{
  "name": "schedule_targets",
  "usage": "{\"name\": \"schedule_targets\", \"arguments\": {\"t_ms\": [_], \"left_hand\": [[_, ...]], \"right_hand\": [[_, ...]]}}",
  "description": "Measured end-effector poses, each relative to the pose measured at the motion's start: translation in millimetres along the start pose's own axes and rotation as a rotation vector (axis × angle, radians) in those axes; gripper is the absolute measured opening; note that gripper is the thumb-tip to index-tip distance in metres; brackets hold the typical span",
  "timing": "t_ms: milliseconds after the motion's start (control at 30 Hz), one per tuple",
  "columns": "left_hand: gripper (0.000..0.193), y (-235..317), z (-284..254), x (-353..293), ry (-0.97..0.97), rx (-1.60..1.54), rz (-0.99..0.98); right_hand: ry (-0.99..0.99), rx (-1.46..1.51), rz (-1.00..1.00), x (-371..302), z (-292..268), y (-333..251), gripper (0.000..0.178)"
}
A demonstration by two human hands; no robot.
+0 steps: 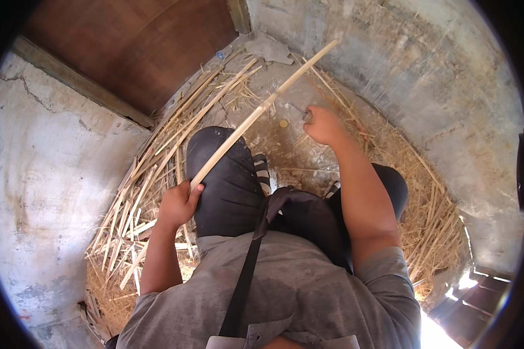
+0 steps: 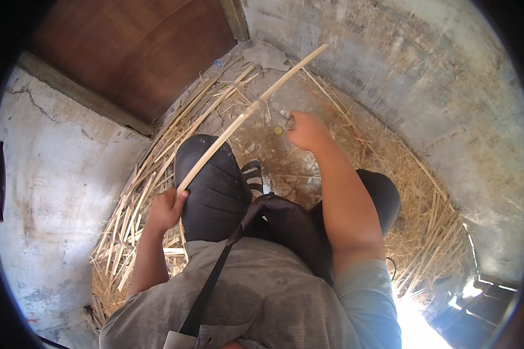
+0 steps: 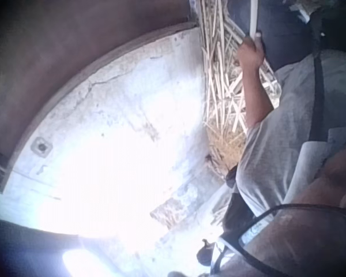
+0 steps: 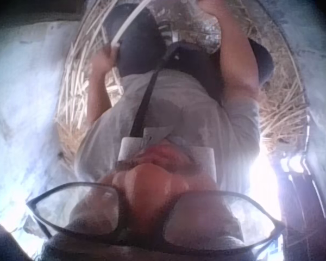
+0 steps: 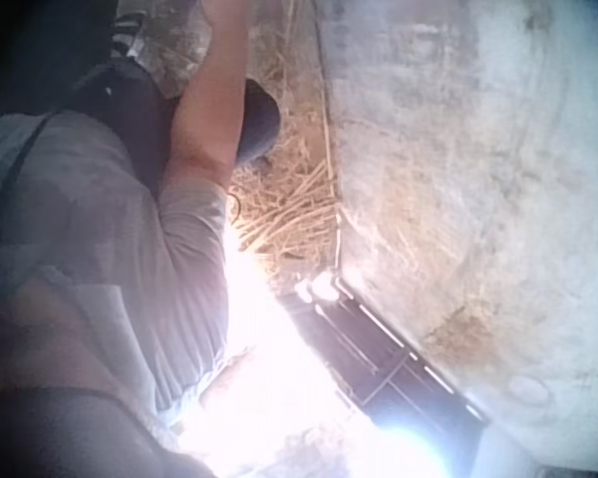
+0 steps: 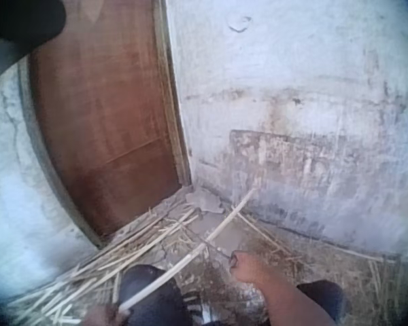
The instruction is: The person sits on the floor and uses a knife to shave a long bamboo stick. They hold the stick with their left hand and repeatedly scrape the blade along its length to remove the outer layer, creating thin shavings that fall to the floor.
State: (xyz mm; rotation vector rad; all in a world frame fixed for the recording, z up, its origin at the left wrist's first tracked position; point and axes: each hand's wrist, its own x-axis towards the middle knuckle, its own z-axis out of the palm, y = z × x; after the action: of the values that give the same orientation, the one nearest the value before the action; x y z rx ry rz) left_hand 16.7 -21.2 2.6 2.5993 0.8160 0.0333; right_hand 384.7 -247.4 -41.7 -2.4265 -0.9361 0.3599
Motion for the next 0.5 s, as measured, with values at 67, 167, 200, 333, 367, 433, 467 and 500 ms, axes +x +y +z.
{"name": "schedule_targets", "arguments": {"t_ms": [67,167,200,333,367,433,467,500], "left_hand": [[0.057,0,-2,0,-0.018,0.007,-0.007],[0.057,-3,-2,1,-0.013,0.016,0.014],[0.057,-3,0,0,-0.011,0.004,0.005],[0.057,-1,0,-1,-0.014,-0.016,-0.019],[0.057,0,-1,-2,-0.015,-0.014,-0.027],[0.056,-1,0,-2,-0.001,-0.023,-0.006],[0.056,-2,0,-3,0.007,-0.025,0.002],[0.056,-2,0,-3,0.008,-0.014,0.000]], "right_hand": [[0.055,0.021,0.040,4,2,11,0.037],[0.041,0.016,0.030,2,-6,6,0.039],[0.027,0.023,0.000,-1,-8,-1,0.039],[-0.082,-0.011,-0.150,-15,-4,-36,0.038],[-0.086,-0.018,-0.159,-15,-1,-37,0.038],[-0.095,-0.033,-0.181,-14,6,-37,0.038],[-0.094,-0.039,-0.140,-12,3,-36,0.039],[-0.094,-0.048,-0.102,-10,-5,-34,0.041]]}}
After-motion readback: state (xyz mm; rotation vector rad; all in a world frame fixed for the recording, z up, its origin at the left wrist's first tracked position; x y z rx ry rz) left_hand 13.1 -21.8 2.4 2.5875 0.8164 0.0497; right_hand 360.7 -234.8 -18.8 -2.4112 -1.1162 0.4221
